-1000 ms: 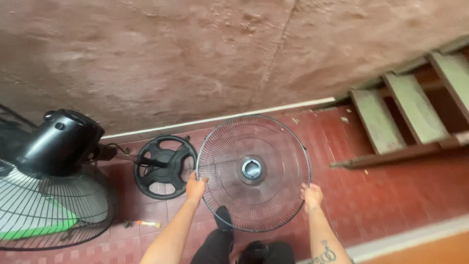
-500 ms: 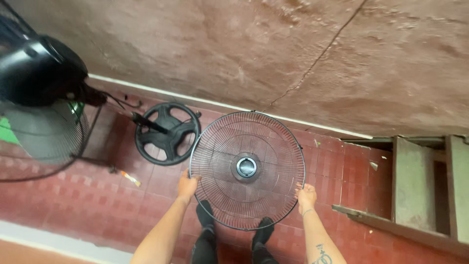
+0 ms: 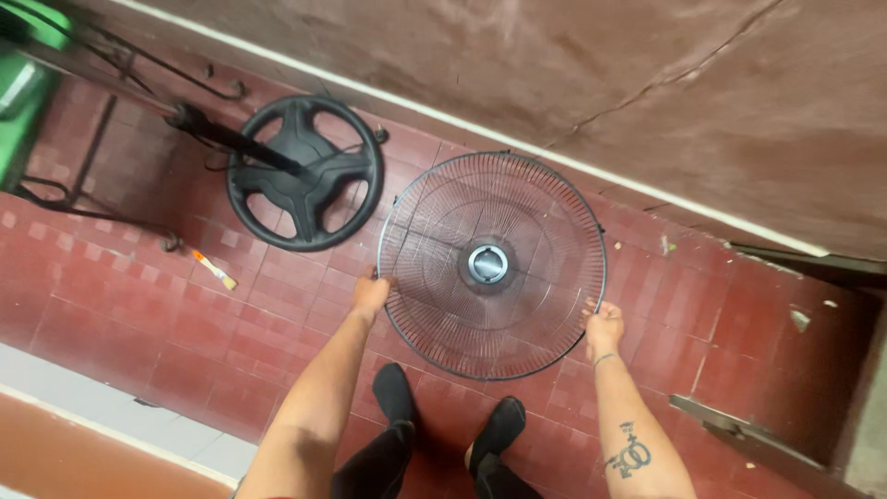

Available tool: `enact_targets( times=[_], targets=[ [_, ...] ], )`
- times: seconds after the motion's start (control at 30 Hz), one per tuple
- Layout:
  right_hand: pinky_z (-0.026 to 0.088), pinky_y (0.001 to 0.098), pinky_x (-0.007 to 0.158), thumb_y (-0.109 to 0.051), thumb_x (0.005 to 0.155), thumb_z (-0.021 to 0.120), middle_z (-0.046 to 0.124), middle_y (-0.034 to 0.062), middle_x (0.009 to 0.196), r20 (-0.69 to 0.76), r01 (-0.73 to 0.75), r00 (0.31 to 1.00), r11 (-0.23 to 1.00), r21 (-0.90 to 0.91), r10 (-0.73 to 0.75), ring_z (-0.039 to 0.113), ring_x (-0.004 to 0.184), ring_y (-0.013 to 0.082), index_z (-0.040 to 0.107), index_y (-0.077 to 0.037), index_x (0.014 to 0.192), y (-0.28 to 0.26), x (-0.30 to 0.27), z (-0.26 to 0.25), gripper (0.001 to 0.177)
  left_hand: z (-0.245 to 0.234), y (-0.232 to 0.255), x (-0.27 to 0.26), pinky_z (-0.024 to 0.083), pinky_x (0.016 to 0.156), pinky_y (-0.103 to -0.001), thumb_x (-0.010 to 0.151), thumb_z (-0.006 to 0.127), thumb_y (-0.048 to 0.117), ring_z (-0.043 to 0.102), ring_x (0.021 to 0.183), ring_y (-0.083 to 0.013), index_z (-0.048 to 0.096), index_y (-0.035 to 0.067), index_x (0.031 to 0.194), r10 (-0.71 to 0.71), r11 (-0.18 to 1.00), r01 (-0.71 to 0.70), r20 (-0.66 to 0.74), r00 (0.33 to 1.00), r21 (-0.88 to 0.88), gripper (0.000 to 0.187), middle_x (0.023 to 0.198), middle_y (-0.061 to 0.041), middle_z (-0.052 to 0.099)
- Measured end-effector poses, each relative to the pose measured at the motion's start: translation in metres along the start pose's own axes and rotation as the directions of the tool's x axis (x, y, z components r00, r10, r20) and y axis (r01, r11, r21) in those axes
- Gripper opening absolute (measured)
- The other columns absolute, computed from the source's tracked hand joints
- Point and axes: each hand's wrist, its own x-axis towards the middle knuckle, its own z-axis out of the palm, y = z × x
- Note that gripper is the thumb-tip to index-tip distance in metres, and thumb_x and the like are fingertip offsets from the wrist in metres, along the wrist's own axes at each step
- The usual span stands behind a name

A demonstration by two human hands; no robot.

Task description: The person disassembles a standing fan by removing the front grill, unscrewing the blade nut to detach the blades, and removing the rear grill. They then move a small fan and a stool before sitting on the floor to continue handling the fan parts.

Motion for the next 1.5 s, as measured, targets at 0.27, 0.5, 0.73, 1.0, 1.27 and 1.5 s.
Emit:
enact_targets(
  times=[0.27, 0.5, 0.73, 1.0, 1.27, 1.5],
  targets=[
    [0.056, 0.0322, 0.067, 0.014, 0.088, 0.046, 0.070, 0.0069, 0.111, 0.068, 0.001, 0.998, 1.000, 0.009, -0.002, 0.068, 0.088, 0.0164, 0.062, -0.005, 0.114, 0.072, 0.076, 0.042, 0.036, 0.078, -0.067, 0.099, 0.053, 0.096, -0.036, 0.078, 0.072, 0.012, 0.071, 0.110, -0.0283, 0.064, 0.001, 0.130, -0.037, 0.991, 0.047, 0.081, 0.996, -0.123, 0.054, 0.118, -0.017, 0.076],
    [0.055, 0.0313, 0.069, 0.017, 0.087, 0.051, 0.069, 0.0089, 0.117, 0.033, 0.023, 0.999, 0.997, 0.078, -0.025, 0.067, 0.091, 0.0183, 0.058, -0.004, 0.116, 0.094, 0.118, 0.066, 0.037, 0.126, -0.087, 0.156, 0.052, 0.099, -0.036, 0.074, 0.076, 0.015, 0.068, 0.115, -0.0289, 0.058, 0.002, 0.136, -0.046, 0.993, 0.057, 0.105, 0.993, -0.106, 0.065, 0.122, -0.017, 0.073],
    [0.056, 0.0320, 0.073, 0.015, 0.086, 0.043, 0.068, 0.0103, 0.124, 0.008, 0.104, 0.994, 0.993, 0.047, -0.105, 0.069, 0.098, 0.0197, 0.056, -0.001, 0.122, 0.109, 0.143, 0.089, 0.041, 0.141, -0.087, 0.174, 0.047, 0.109, -0.035, 0.077, 0.073, 0.018, 0.063, 0.126, -0.0320, 0.039, 0.005, 0.154, -0.069, 0.993, 0.076, 0.082, 0.994, -0.089, 0.086, 0.137, -0.020, 0.064],
    [0.033, 0.0582, 0.111, -0.022, 0.076, 0.078, 0.033, 0.0258, 0.160, -0.011, 0.221, 0.920, 0.541, -0.811, -0.392, 0.036, 0.144, 0.0417, 0.037, -0.002, 0.151, 0.091, 0.099, 0.108, 0.088, 0.134, -0.066, 0.141, 0.032, 0.121, -0.035, 0.079, 0.080, 0.025, 0.040, 0.147, -0.0347, 0.020, 0.000, 0.159, 0.026, 0.992, -0.025, -0.010, 1.000, 0.124, 0.103, 0.158, -0.024, 0.038],
    [0.016, 0.0546, 0.122, -0.038, 0.088, 0.067, 0.018, 0.0201, 0.167, 0.503, 0.652, 0.751, 0.359, -0.668, -0.429, 0.019, 0.154, 0.0370, 0.029, -0.009, 0.157, -0.035, -0.073, 0.162, 0.083, 0.033, 0.039, 0.012, 0.027, 0.123, -0.040, 0.082, 0.076, 0.031, 0.031, 0.151, -0.0363, 0.026, 0.002, 0.158, 0.245, 0.965, -0.236, -0.069, 0.967, 0.113, 0.096, 0.161, -0.024, 0.033],
    [0.015, 0.0523, 0.123, -0.036, 0.089, 0.067, 0.020, 0.0166, 0.167, 0.666, 0.801, 0.598, 0.293, -0.523, -0.447, 0.019, 0.154, 0.0334, 0.029, -0.008, 0.157, -0.209, -0.227, 0.169, 0.083, -0.093, 0.147, -0.106, 0.026, 0.122, -0.040, 0.083, 0.076, 0.033, 0.031, 0.151, -0.0349, 0.028, 0.002, 0.157, 0.374, 0.927, -0.375, -0.152, 0.915, 0.023, 0.093, 0.160, -0.023, 0.034]
  ],
)
